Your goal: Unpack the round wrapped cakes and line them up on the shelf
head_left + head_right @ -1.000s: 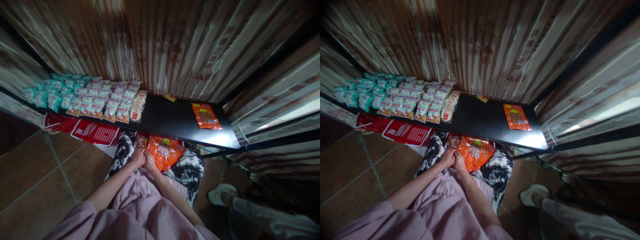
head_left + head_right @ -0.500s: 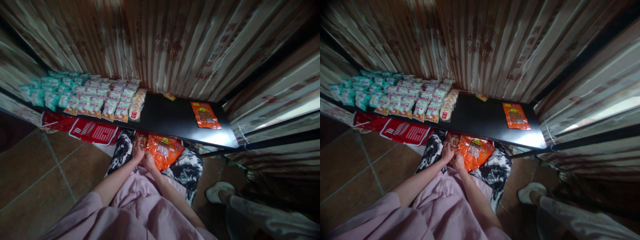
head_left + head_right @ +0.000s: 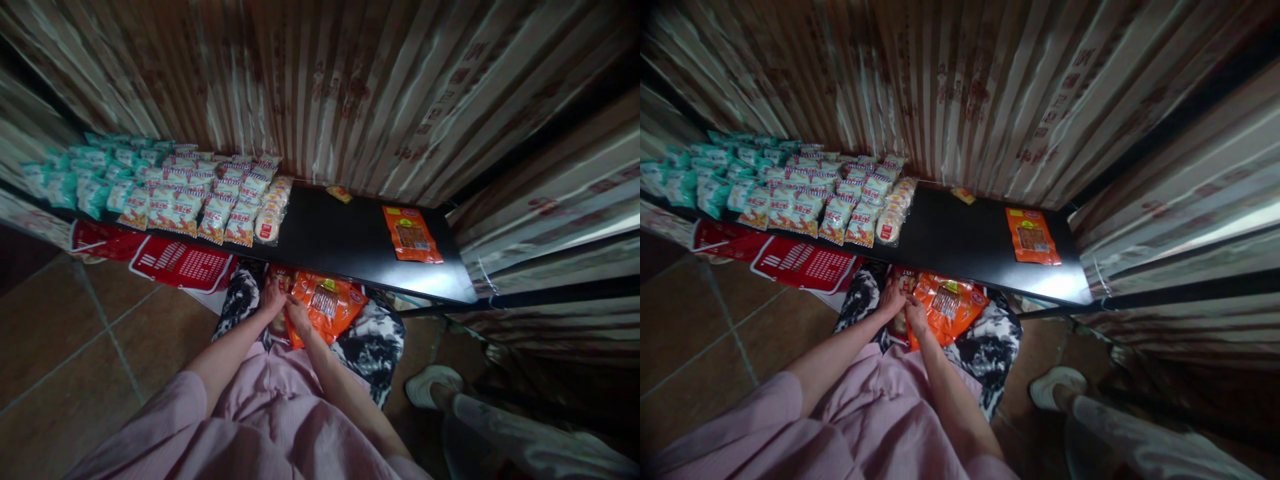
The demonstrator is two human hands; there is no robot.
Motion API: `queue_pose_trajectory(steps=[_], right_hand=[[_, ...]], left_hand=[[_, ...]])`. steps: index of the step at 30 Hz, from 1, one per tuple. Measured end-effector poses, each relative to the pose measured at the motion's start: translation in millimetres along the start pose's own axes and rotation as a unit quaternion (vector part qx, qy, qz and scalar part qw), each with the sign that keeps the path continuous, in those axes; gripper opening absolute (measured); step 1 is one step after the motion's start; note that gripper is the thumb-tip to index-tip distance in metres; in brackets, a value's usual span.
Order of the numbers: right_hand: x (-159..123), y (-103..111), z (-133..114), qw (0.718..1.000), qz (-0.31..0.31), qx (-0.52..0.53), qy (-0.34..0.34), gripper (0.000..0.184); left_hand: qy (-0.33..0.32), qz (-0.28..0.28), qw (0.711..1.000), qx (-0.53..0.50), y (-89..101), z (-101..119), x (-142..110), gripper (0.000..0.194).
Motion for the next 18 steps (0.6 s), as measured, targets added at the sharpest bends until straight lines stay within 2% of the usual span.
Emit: queue_pose_trajectory(steps=[4, 9, 18], right_hand=[[7, -5, 4, 0.998, -0.005, 0.064, -0.016, 0.021], [9, -3, 9, 0.992, -0.004, 0.123, -0.036, 0.021], [2, 4, 8, 0.983, 0.002, 0.175, -0.049, 0.017]], left_hand=[[0.032, -0.035, 0.999, 0.008, -3.2, -5, 8, 0.051], [-0.002, -0.102, 0.995, 0.011, -16.0, -5, 7, 0.031], [-0.08, -0.07, 0.994, -0.03, -13.4, 3, -13, 0.04]])
Point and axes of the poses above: each hand's wrist, its own x-axis towards the middle knuckle, its own y-axis out of the back of the hand, z = x × y, the point moved 8 cm from there along x, towards the middle knuckle, and after that the axes turned 15 degrees about x, right-handed, at the moved point
